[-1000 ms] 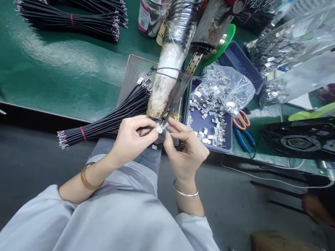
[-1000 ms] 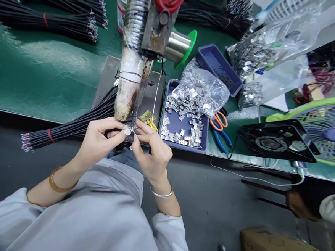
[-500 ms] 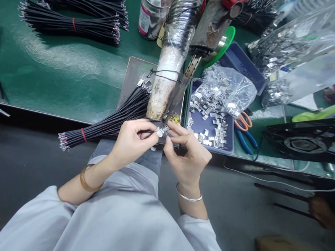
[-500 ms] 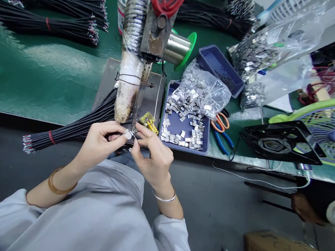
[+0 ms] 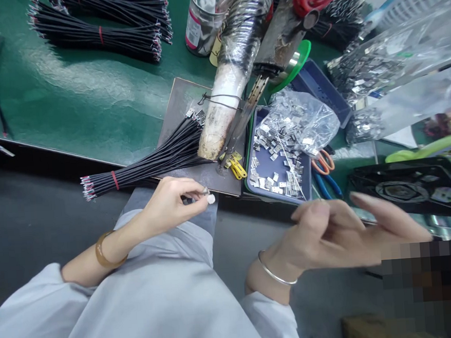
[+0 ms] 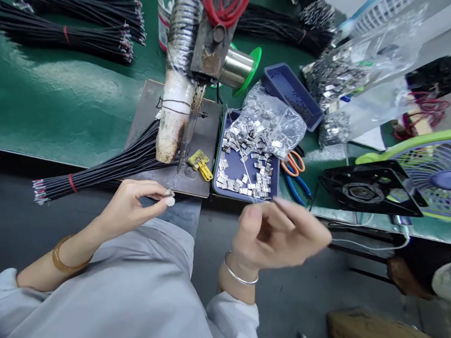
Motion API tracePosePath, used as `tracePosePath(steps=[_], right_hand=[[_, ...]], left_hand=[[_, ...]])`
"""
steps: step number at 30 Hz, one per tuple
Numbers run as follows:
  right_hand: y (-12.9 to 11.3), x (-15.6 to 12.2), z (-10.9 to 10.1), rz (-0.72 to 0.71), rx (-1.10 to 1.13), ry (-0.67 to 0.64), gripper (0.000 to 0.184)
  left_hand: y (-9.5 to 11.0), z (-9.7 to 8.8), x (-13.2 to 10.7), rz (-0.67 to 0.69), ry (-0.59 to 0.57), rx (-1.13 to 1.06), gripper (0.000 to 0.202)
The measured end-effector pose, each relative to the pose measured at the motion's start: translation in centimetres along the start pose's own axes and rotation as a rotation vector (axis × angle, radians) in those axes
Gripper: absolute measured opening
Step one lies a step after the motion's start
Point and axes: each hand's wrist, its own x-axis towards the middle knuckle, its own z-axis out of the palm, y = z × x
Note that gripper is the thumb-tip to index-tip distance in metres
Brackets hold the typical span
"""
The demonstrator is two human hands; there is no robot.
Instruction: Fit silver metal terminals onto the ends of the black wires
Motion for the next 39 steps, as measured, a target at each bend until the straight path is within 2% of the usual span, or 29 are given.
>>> tracePosePath(steps=[2, 5, 7, 8, 11, 15, 21, 23, 29, 33, 35, 39], right_hand=[[1.2, 1.0, -0.4, 0.024, -0.029, -0.001, 0.017], [3.4, 3.2, -1.0, 0.066, -0.065, 0.008, 0.016], [4.8, 4.6, -1.3, 0.101, -0.081, 0.017, 0.015], [5.5, 5.2, -1.5, 0.117, -0.082, 0.016, 0.015], [6.7, 6.5, -1.7, 0.111, -0.048, -0.066, 0.012], [7.2, 7.4, -2.0, 0.021, -0.142, -0.179, 0.016], [7.1, 7.9, -2.0, 0.005, -0.355, -0.197, 0.02], [7.1, 7.8, -2.0, 0.015, -0.382, -0.177, 0.021], [7.4, 7.7, -2.4, 0.067, -0.458, -0.071, 0.015], [6.9, 7.5, -2.3, 0.105, -0.272, -0.146, 0.014], [6.3, 7.0, -2.3, 0.119, -0.155, -0.16, 0.012], [5.3, 6.0, -2.4, 0.09, -0.118, -0.032, 0.011]], left_hand=[[-0.4, -0.2, 0.1, 0.065, 0.121, 0.047, 0.015], [-1.0, -0.6, 1.3, 0.201, 0.287, 0.331, 0.018], [-1.6, -0.7, 2.3, 0.232, 0.283, 0.591, 0.021], [-1.8, -0.7, 2.8, 0.232, 0.246, 0.688, 0.023], [-2.4, -0.5, 3.7, 0.258, 0.146, 0.8, 0.027], [-2.7, -0.3, 3.4, 0.304, 0.186, 0.711, 0.026], [-2.1, -0.5, 2.0, 0.374, 0.235, 0.451, 0.021], [-1.8, -0.7, 1.7, 0.382, 0.176, 0.371, 0.017], [-1.2, -0.8, 1.6, 0.397, -0.126, 0.26, 0.014], [-0.8, -0.9, 1.9, 0.3, -0.311, 0.197, 0.015], [-0.4, -1.0, 2.0, 0.231, -0.363, 0.127, 0.016], [0.3, -0.9, 2.3, 0.012, -0.3, -0.165, 0.017]])
